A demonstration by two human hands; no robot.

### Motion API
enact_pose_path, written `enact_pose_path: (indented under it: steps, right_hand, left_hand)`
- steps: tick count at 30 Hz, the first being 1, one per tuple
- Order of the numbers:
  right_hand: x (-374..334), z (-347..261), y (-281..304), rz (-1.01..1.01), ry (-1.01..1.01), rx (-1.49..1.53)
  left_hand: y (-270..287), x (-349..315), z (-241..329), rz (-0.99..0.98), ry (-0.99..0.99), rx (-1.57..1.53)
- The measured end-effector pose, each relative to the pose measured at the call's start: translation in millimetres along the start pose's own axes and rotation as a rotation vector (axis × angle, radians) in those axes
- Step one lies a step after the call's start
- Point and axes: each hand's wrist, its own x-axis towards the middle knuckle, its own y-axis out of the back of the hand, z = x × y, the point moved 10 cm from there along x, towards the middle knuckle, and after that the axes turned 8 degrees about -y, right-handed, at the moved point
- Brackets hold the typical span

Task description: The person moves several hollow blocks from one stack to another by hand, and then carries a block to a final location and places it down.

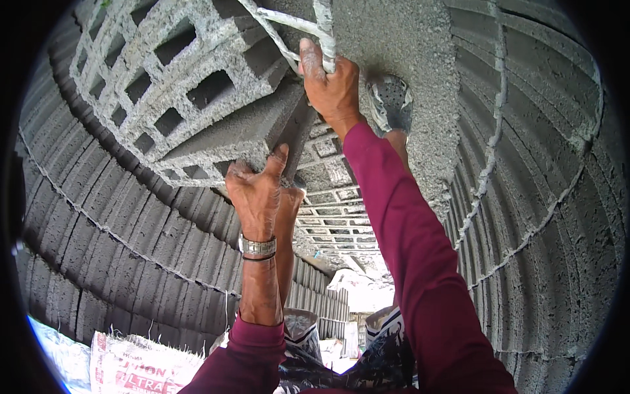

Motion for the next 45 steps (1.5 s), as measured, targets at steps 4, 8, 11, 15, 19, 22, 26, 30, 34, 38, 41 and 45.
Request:
enact_pose_path:
  steps: [4, 8, 11, 15, 19, 22, 26, 30, 34, 38, 41, 45]
  right_hand:
    - [0, 1, -1, 0.01, 0.039, -0.007]
    - [7, 2, 8, 0.05, -0.027, 0.006]
    - [13, -7, 13, 0.048, -0.16, 0.021]
    - [18, -2, 59, 0.092, -0.318, -0.012]
    - [19, 10, 111, 0.12, -0.307, -0.036]
    - [10, -4, 115, 0.114, -0.302, -0.006]
    - [15, -34, 90, 0.141, -0.266, 0.178]
    - [30, -43, 77, 0.095, -0.209, 0.215]
    - [50, -67, 76, 0.058, -0.142, 0.181]
    - [58, -118, 59, 0.094, -0.143, 0.262]
    - [62, -147, 48, 0.07, -0.035, 0.329]
    - [68, -77, 5, 0.04, -0.091, 0.222]
  left_hand:
    - [1, -4, 7, -0.066, 0.034, -0.227]
    - [-3, -5, 11, -0.086, 0.007, -0.326]
    - [-16, 0, 4, -0.006, -0.051, -0.11]
    - [-19, 2, 51, -0.008, -0.302, 0.217]
    - [21, 15, 67, -0.128, -0.056, -0.232]
    - [44, 50, 104, 0.119, -0.348, 0.046]
    - [1, 97, 115, -0.018, -0.224, 0.398]
    - [-3, 106, 96, 0.09, -0.119, 0.081]
    - [13, 83, 62, 0.018, -0.074, -0.208]
    - [51, 77, 47, 0.002, -0.005, -0.222]
    - [56, 76, 48, 0.005, -0.023, -0.159]
    - [51, 76, 55, 0.017, -0.045, -0.207]
